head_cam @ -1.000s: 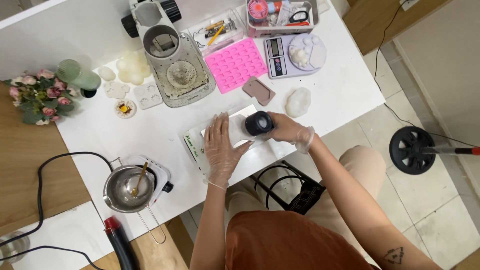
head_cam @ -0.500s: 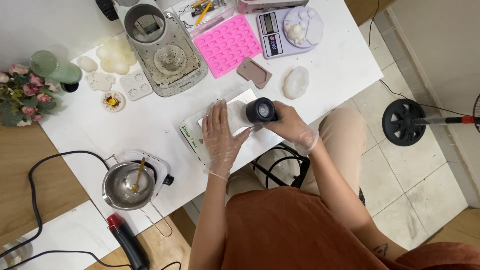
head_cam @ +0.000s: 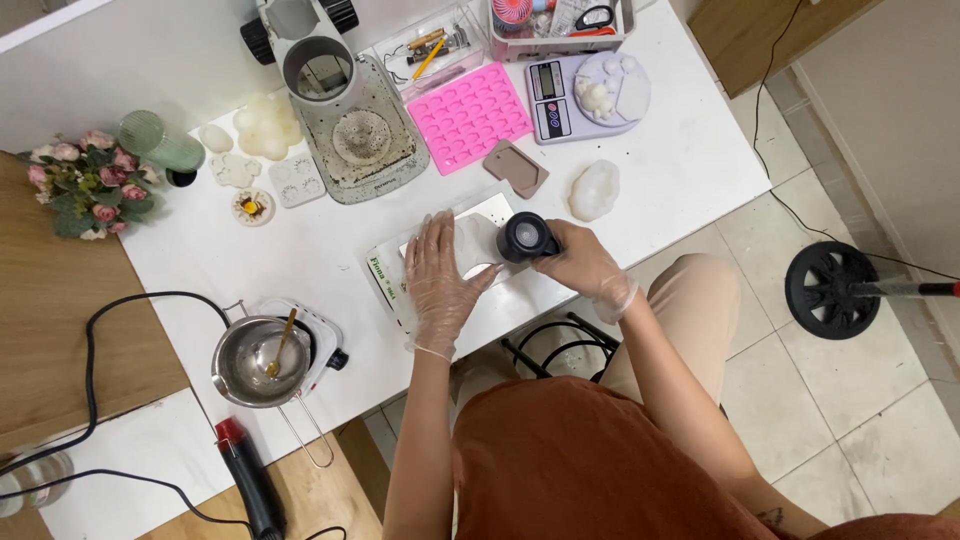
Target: Use a heat gun to smooth or melt a wax piece while it sits on a digital scale.
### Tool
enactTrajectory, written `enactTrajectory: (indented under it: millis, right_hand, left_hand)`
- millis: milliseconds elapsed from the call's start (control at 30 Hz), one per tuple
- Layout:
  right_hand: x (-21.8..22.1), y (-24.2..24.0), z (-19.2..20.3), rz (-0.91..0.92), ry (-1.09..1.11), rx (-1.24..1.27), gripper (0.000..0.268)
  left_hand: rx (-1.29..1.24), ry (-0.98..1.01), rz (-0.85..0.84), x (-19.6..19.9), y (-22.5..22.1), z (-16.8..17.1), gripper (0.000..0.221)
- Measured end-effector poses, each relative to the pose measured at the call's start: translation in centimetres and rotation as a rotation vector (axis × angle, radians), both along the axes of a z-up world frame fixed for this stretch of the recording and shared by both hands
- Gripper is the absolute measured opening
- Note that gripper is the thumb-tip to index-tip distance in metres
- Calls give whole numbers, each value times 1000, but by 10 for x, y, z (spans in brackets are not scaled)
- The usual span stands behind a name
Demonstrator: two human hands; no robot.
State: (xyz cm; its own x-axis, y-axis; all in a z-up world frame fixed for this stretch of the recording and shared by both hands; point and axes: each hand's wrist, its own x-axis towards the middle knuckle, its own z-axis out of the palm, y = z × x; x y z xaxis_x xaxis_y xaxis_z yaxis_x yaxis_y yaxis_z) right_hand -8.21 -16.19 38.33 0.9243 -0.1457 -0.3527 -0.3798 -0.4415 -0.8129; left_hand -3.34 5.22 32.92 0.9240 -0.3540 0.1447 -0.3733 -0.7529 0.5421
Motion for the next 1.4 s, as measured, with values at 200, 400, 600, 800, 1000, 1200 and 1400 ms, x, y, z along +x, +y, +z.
enactTrajectory:
  millis: [200,400,600,800,1000,1200,1400]
  right_hand:
    - [1,11,-11,-41,-10,9,47]
    - [14,11,-14,-24,-123,32,45]
    - [4,17,32,-228,-102,10,43]
    - [-22,-4,5,-177,-223,-69,40]
    - [-26,-9,2,-184,-199,-84,41]
    - [-23,-7,7,-185,-252,-55,40]
    - [-25,-7,3,-158,-235,-80,40]
  left_hand:
    - [18,9,6,-2,2,-3,110]
    - [23,9,-11,-1,4,-6,110]
    - [142,-68,-68,-13,2,2,103]
    - [255,-232,-179,-31,-10,-15,89]
    - [310,-139,-166,-33,-18,-14,85]
    - [360,-126,-148,-35,-17,-11,84]
    - [445,-97,-167,-43,-15,-10,83]
